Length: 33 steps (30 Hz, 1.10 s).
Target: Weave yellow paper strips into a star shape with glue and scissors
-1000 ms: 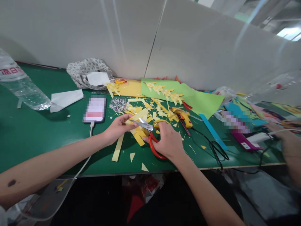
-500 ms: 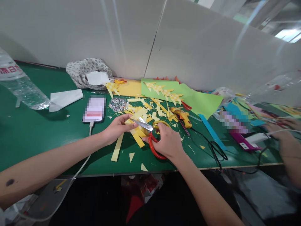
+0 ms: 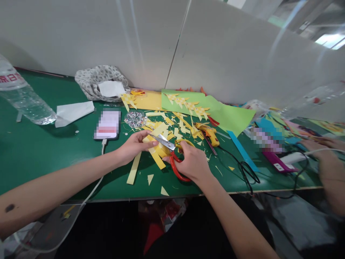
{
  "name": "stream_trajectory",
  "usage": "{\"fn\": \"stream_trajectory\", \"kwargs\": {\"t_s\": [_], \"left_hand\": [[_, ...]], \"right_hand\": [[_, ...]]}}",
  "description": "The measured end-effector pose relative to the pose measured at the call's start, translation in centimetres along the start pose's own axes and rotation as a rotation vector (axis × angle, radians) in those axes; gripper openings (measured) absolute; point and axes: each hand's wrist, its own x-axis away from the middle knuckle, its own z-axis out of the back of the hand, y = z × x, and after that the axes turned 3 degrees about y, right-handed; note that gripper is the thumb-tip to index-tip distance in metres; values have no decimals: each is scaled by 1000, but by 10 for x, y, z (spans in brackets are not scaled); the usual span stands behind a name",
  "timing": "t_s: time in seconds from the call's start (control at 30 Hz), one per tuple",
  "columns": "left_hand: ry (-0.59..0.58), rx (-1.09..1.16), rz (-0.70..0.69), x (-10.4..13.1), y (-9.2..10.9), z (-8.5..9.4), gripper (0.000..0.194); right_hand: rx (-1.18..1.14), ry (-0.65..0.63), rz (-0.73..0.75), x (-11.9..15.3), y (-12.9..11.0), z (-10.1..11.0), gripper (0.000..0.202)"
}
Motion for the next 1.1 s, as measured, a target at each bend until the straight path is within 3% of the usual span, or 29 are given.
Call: {"fn": "stream_trajectory", "kwargs": {"t_s": [0.8, 1.1], "left_hand": [[-52, 19, 22, 0, 0, 1, 27], [50, 16, 52, 0, 4, 1, 24]], "right_hand": [[-108, -32, -14, 0, 1, -1, 42], [-322, -6, -141, -2, 3, -1, 40]]}}
